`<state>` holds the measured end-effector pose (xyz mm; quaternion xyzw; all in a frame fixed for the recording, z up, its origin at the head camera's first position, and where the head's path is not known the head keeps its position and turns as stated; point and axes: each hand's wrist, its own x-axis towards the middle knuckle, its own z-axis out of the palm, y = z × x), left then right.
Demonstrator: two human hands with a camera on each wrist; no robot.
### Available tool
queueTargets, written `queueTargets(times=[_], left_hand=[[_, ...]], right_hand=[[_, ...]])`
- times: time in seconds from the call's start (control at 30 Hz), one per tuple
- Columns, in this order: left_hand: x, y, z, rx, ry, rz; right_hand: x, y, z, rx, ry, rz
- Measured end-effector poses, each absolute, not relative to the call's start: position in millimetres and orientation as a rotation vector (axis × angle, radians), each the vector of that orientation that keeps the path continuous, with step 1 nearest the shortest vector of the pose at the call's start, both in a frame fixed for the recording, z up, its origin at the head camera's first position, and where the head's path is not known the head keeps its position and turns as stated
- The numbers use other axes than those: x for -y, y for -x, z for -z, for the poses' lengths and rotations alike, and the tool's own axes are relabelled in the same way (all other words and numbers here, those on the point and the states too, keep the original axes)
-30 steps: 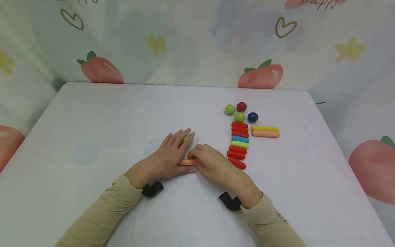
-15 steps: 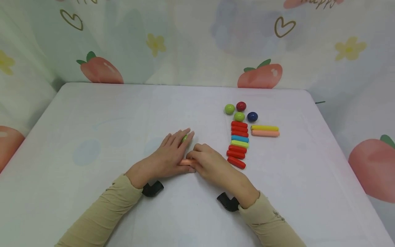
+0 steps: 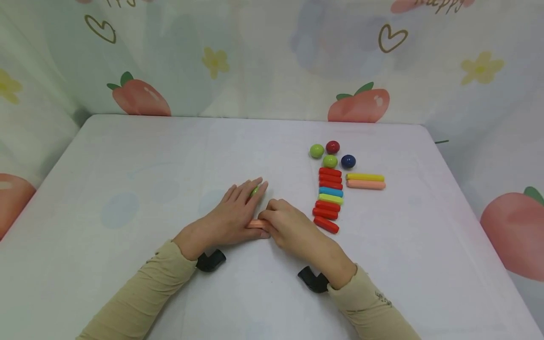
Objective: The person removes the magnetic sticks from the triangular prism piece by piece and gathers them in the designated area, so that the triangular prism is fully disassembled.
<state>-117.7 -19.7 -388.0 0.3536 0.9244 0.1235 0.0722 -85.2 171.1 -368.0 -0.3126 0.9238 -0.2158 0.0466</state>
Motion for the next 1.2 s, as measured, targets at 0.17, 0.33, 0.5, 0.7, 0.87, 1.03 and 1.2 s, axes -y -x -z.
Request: queueTargets(times=[0.17,0.33,0.5,0.7,0.87,1.03,1.2], left_hand=[[19,117,387,-2.78,-1.055,-0.347],[19,117,387,-2.773,-1.033,-0.313],[18,117,388,-2.768,-1.016,-0.315],[17,117,388,-2.763,-1.004,-0.288],[16,117,386,-2.755,-0.987,-0.286],[16,117,385,-2.762,-0.973,-0.275],[16,117,385,-2.763,-0.978,-0.277]], right_hand=[[-173,84,367,-2.861,0.902,0.606],[-176,84,365,-2.873,0.851,0.568],[-180,85,359,-2.86,0.845,0.544],[-191,84,347,-2.871,0.834,0.484],[-202,84,336,-2.878,0.828,0.53],[-212,84,325,-2.866,0.781,0.57],[-220,83,317,-2.907,0.772,0.567]])
